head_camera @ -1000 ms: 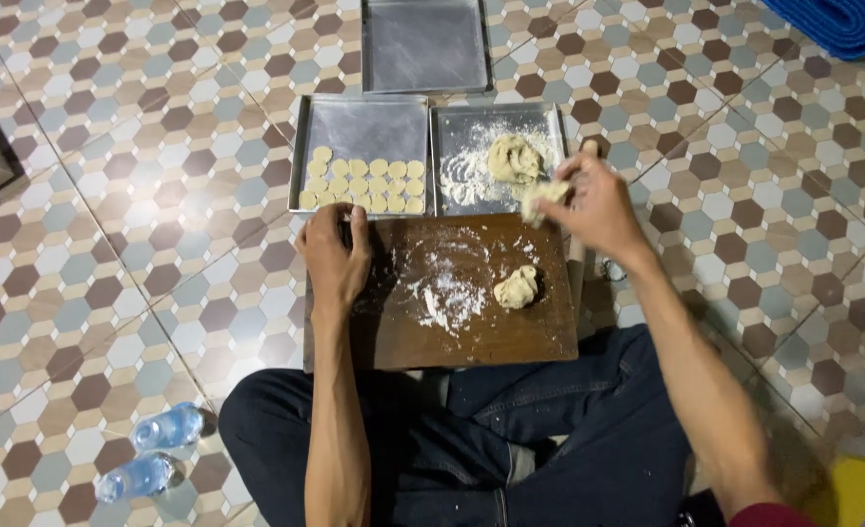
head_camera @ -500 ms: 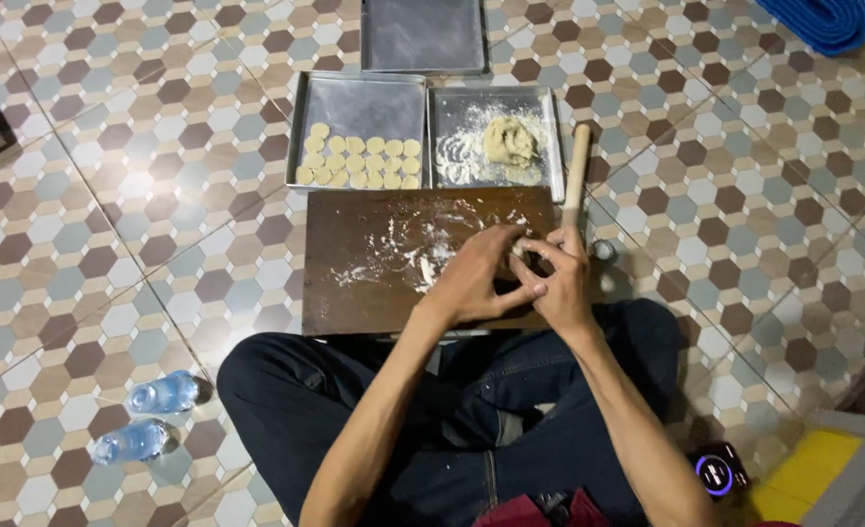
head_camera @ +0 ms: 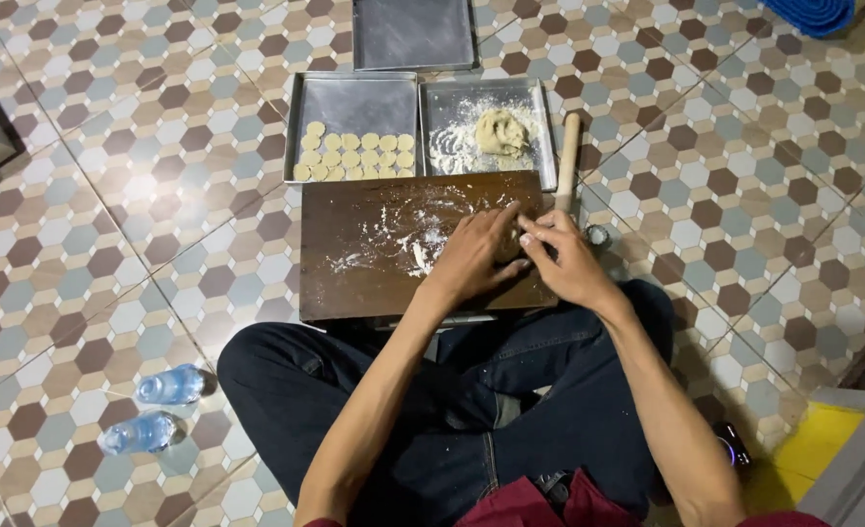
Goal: Rolling out dough with a rolling pin and cutting it into small circular shapes to be placed on a baking tray.
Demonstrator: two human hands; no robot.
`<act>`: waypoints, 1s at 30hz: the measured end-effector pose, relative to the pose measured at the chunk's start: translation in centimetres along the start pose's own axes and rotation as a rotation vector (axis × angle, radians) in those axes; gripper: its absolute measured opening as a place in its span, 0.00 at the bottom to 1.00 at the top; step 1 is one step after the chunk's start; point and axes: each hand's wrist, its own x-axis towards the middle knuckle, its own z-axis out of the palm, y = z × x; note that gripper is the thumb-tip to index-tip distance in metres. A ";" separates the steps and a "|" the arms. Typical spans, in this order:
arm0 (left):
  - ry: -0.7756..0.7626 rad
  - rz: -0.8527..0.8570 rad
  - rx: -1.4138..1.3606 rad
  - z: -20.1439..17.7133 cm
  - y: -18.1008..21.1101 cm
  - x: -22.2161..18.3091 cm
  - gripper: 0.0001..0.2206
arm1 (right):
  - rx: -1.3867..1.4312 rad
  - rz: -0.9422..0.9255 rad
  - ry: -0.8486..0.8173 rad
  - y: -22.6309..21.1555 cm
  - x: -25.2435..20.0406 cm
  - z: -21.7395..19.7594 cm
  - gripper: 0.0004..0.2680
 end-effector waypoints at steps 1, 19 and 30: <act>-0.001 -0.002 -0.001 0.9 -0.3 0.5 0.41 | 0.002 0.001 -0.002 -0.1 -0.1 -0.2 0.12; 0.444 -0.450 -1.549 -7.5 -0.7 -3.5 0.10 | 0.344 -0.049 0.336 -6.1 1.6 5.2 0.07; 0.696 -0.465 -1.114 -3.5 -4.6 -3.8 0.20 | 0.252 -0.066 0.226 -7.8 2.2 7.9 0.03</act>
